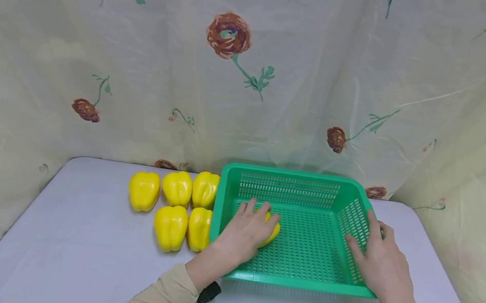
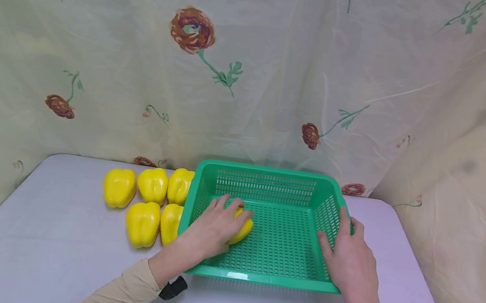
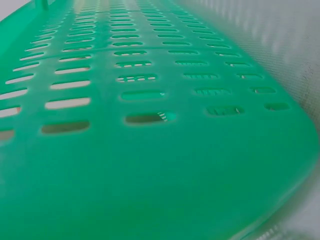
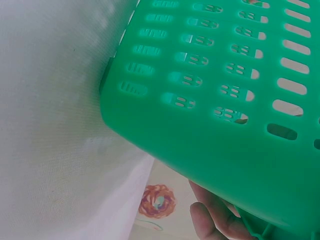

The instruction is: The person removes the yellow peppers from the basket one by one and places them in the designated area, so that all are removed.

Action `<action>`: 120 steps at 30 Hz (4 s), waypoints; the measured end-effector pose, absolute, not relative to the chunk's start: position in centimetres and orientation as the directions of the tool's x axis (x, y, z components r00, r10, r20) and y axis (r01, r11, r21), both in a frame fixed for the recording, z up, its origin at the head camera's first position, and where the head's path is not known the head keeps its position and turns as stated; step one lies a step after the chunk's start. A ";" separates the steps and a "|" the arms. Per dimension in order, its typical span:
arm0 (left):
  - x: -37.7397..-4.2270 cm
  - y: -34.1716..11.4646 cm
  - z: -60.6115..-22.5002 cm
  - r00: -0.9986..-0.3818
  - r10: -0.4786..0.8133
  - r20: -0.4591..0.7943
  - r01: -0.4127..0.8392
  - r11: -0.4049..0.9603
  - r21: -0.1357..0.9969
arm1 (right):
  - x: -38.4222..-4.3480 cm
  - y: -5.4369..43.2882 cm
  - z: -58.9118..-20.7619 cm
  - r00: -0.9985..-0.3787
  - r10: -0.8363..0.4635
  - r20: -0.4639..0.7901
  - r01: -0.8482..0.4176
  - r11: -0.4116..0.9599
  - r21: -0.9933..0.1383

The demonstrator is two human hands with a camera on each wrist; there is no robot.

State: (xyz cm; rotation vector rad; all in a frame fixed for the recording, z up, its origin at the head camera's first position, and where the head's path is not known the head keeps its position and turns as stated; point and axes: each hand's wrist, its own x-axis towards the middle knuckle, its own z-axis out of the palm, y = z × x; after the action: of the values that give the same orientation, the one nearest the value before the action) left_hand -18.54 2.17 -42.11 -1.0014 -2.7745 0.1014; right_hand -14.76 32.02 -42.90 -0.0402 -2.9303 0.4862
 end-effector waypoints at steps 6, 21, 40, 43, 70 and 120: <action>-18.5 2.3 -42.1 -0.739 0.658 0.146 0.642 0.753 -0.148 | -14.8 32.0 -42.8 -0.985 0.056 0.164 -0.001 0.946 -0.325; -18.6 2.2 -42.1 -0.750 0.654 0.098 0.645 0.757 -0.105 | -14.7 32.0 -42.9 -0.986 0.052 0.160 -0.003 0.946 -0.325; -18.3 1.7 -41.7 -0.735 0.670 0.103 0.655 0.741 -0.152 | -14.9 32.2 -42.8 -0.989 0.050 0.139 0.003 0.947 -0.321; -18.3 1.6 -41.7 -0.729 0.677 0.104 0.660 0.735 -0.158 | -14.9 32.2 -42.8 -0.990 0.051 0.133 0.005 0.946 -0.323; -17.4 -0.1 -38.4 -0.734 0.624 0.269 0.627 0.774 -0.085 | -14.9 32.2 -42.9 -0.991 0.055 0.124 0.012 0.948 -0.319; -15.2 -6.9 -36.1 -0.784 0.455 0.422 0.547 0.828 0.124 | -14.9 32.2 -42.9 -0.988 0.048 0.150 -0.002 0.948 -0.320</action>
State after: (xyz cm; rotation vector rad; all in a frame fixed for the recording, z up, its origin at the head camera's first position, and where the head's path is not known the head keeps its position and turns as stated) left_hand -15.22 -6.89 -36.12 -0.7518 -2.6319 -0.3393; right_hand -14.88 32.20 -42.94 -0.0348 -2.9458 0.4836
